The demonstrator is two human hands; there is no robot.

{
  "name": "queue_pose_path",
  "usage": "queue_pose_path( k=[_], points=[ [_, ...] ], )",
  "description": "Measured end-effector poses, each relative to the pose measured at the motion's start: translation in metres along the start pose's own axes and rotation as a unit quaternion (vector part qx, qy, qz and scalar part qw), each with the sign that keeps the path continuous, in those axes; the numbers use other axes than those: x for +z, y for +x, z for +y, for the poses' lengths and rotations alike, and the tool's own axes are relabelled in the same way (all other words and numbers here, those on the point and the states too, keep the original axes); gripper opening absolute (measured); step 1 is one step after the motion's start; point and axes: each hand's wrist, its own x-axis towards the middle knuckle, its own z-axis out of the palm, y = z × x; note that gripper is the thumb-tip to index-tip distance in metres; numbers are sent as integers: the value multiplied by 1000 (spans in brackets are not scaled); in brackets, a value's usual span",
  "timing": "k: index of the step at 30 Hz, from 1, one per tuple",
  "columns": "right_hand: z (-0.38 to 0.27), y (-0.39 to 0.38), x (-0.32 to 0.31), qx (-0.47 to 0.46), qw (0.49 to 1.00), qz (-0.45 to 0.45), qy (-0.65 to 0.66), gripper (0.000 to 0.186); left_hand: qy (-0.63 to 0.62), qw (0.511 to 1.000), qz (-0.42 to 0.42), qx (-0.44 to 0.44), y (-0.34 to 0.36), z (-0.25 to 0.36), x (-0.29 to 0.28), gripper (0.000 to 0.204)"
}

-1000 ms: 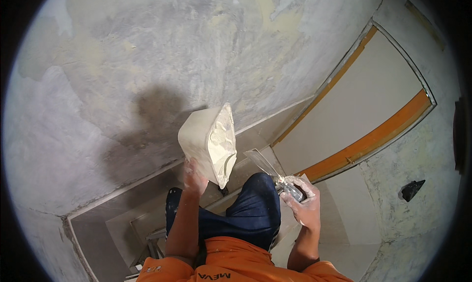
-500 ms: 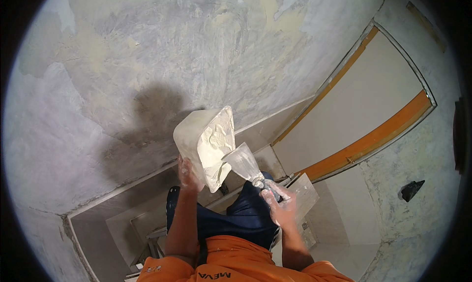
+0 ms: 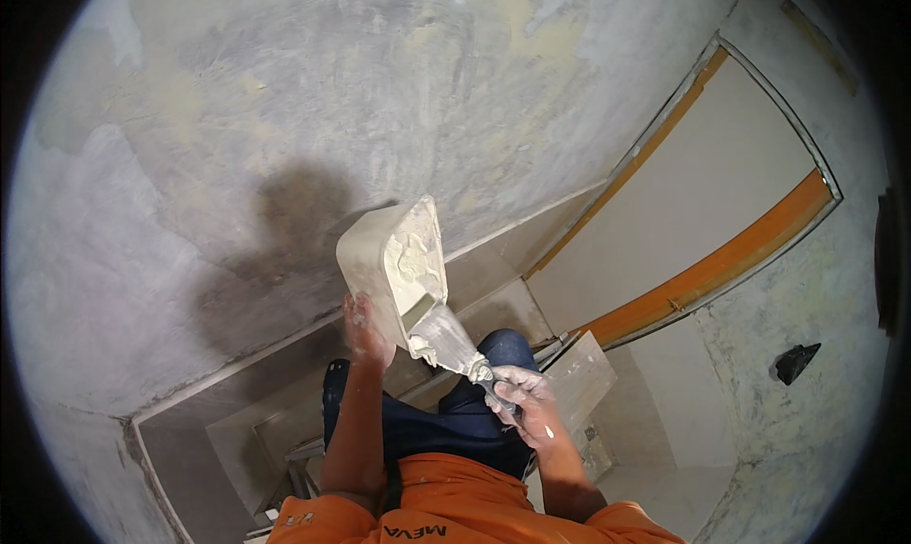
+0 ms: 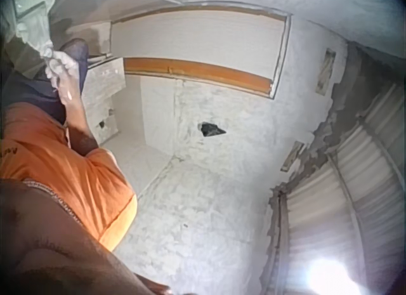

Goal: The person applies plaster to a wall and ceiling joint using a putty knife. They scoop compound from a plastic container and smooth it over the surface in multiple passes.

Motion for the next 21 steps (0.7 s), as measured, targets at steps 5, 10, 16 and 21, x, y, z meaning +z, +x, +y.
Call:
queue_pose_path(
  k=[5,10,16,21],
  points=[
    [-5,-1,3,-209,967,110,-98,30,-74,997,9,-35,12,-5,-13,74],
    [-18,4,3,-277,882,115,-364,33,-99,994,12,-45,2,17,0,76],
    [-18,3,8,-257,901,122,-327,32,-81,996,-32,-27,-13,36,18,70],
    [-14,6,10,-283,889,134,-335,31,-72,995,-61,-11,-18,35,13,64]
  ],
)
